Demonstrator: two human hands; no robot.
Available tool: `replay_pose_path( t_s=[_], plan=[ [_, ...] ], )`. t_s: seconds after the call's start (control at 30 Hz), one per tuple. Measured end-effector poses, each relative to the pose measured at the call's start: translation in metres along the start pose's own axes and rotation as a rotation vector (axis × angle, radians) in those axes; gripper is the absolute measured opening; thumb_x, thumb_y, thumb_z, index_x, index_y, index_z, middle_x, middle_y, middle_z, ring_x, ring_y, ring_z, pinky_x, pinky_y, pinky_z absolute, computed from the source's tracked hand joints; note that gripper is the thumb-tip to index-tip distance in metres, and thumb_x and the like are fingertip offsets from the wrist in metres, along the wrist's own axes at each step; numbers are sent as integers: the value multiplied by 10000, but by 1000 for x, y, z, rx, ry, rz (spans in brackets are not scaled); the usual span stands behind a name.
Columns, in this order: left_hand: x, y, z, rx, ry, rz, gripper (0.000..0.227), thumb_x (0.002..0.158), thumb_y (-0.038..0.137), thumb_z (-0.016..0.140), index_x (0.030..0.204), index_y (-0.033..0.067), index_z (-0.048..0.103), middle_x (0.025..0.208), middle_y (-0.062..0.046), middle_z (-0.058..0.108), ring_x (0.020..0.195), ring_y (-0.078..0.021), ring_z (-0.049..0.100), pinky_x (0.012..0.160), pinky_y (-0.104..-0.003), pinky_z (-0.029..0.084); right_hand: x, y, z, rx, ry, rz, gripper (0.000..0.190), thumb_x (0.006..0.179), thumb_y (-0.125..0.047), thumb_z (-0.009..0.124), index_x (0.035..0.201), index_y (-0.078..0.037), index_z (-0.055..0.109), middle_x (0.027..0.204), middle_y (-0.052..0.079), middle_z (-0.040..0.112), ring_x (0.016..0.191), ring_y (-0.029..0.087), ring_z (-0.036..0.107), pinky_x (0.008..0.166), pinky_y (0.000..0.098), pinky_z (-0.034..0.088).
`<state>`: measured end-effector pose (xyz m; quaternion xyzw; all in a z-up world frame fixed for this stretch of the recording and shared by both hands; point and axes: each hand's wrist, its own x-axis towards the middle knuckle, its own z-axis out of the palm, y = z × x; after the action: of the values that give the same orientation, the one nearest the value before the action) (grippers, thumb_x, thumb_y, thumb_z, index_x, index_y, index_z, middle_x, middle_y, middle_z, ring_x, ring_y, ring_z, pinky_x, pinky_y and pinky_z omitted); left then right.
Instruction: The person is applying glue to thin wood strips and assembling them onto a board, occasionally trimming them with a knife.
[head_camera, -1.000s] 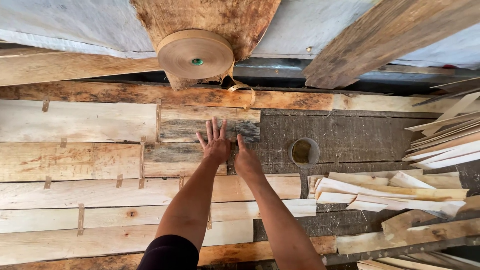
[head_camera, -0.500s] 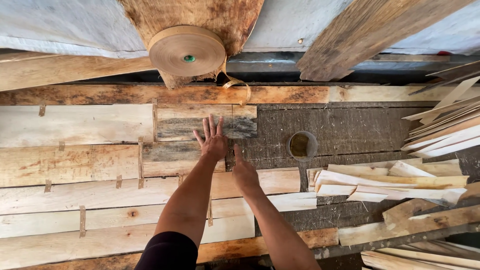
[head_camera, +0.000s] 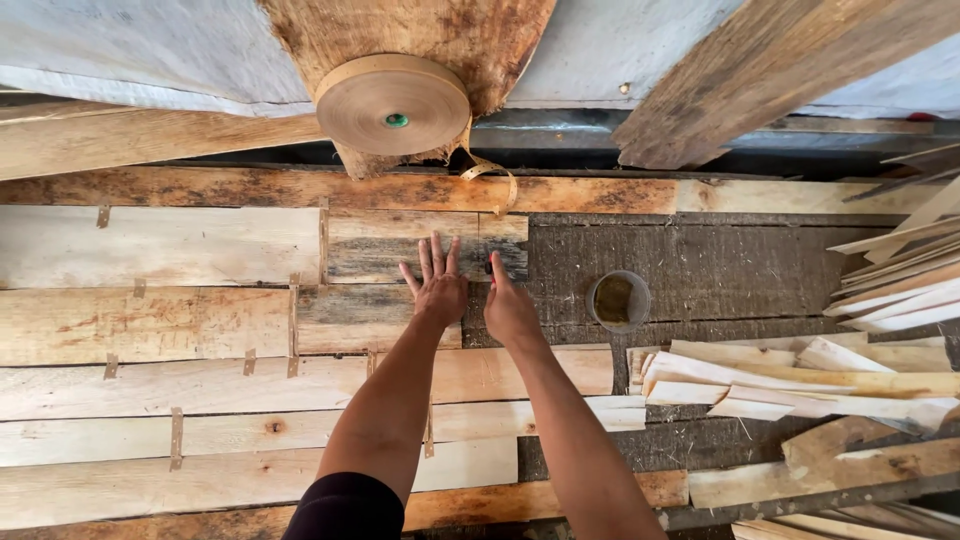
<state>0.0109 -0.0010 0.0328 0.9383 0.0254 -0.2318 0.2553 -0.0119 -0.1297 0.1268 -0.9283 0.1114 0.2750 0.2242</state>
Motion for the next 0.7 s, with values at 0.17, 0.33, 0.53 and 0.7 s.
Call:
replay_pose_path(
  t_s=[0.17,0.33,0.53,0.7],
  plan=[
    [4,-5,7,-16,33,25,726,1060,358,405,1659,306,-3,1726,-84,-178,1585,-320,-168,1190,-681,-148,32,2,8,-3,124,-154,673,1037,-212,442,1647,-229,158,1006,203,744,789,373,737,700,487,596],
    [0,-2,-1,-33,16,5,733,1055,386,413,1658,312,2,1730,-70,-179,1590,-300,-169,1200,-680,-140,34,-4,6,-99,74,-90,677,1058,-242,443,1660,-250,134,911,172,717,730,299,716,635,422,578],
    [1,-2,2,-40,32,11,723,1061,400,413,1658,303,17,1728,-72,-176,1590,-297,-166,1199,-684,-129,15,-26,-12,-47,-42,-2,693,1064,-227,423,1679,-219,103,939,183,752,765,316,740,706,436,602],
    [2,0,0,-6,-5,-6,728,1058,424,394,1657,308,-4,1723,-73,-195,1582,-305,-178,1192,-675,-134,7,-24,-14,-103,-101,3,689,1039,-187,452,1656,-209,146,1014,185,720,827,306,744,769,452,613]
  ],
)
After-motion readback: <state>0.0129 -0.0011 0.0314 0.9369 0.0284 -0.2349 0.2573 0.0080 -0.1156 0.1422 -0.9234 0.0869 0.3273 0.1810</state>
